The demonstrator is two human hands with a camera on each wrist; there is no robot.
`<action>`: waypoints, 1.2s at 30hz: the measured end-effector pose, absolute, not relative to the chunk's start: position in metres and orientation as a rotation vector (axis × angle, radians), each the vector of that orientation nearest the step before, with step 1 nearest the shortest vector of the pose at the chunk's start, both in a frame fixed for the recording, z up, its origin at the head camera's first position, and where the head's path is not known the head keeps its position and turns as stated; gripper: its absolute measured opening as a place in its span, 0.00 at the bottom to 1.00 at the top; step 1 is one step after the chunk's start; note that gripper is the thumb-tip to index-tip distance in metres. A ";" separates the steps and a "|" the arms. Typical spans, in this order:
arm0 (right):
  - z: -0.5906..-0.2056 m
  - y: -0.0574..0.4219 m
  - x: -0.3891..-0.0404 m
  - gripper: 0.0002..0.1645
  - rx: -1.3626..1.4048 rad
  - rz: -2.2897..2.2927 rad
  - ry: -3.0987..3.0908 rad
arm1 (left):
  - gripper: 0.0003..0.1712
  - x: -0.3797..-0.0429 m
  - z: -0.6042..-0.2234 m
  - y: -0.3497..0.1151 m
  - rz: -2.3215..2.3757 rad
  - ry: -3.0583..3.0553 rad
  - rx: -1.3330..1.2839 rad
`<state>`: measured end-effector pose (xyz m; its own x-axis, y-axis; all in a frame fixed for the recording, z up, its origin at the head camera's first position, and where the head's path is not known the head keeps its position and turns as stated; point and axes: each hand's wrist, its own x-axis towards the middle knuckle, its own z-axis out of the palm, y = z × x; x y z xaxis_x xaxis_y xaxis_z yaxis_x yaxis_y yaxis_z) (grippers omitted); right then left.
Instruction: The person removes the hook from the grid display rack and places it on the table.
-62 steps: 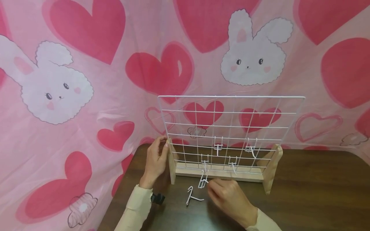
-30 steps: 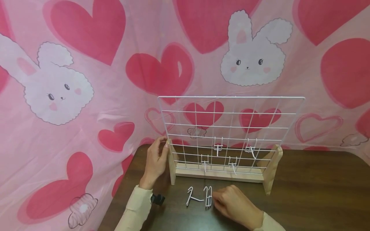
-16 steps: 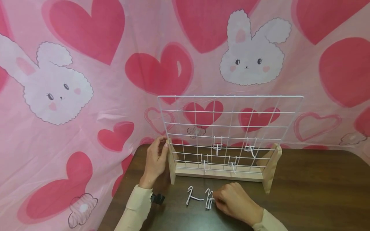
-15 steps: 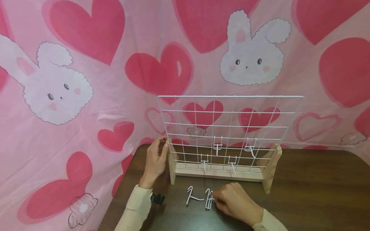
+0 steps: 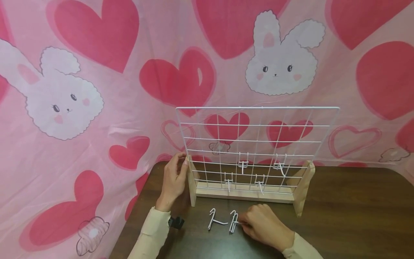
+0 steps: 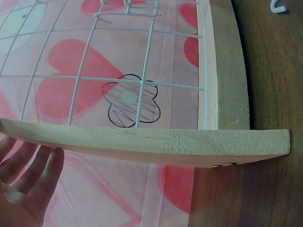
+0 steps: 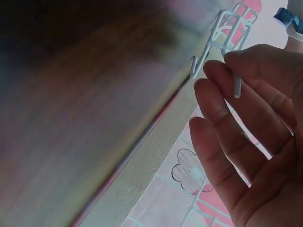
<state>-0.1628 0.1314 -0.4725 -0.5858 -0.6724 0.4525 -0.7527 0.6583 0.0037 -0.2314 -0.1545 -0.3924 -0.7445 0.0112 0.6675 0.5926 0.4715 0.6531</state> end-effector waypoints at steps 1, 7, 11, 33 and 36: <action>-0.473 0.132 -0.163 0.17 1.121 0.258 -2.461 | 0.12 -0.231 -0.392 -0.155 -1.267 -2.126 -0.499; -0.474 0.133 -0.163 0.18 1.070 0.210 -2.489 | 0.12 -0.233 -0.393 -0.155 -1.276 -2.117 -0.507; -0.474 0.133 -0.163 0.20 1.030 0.180 -2.506 | 0.13 -0.234 -0.393 -0.155 -1.271 -2.115 -0.510; -0.478 0.131 -0.160 0.23 0.965 0.124 -2.594 | 0.12 -0.231 -0.391 -0.155 -1.251 -2.134 -0.495; -0.478 0.130 -0.160 0.23 0.972 0.143 -2.604 | 0.12 -0.230 -0.391 -0.155 -1.259 -2.131 -0.494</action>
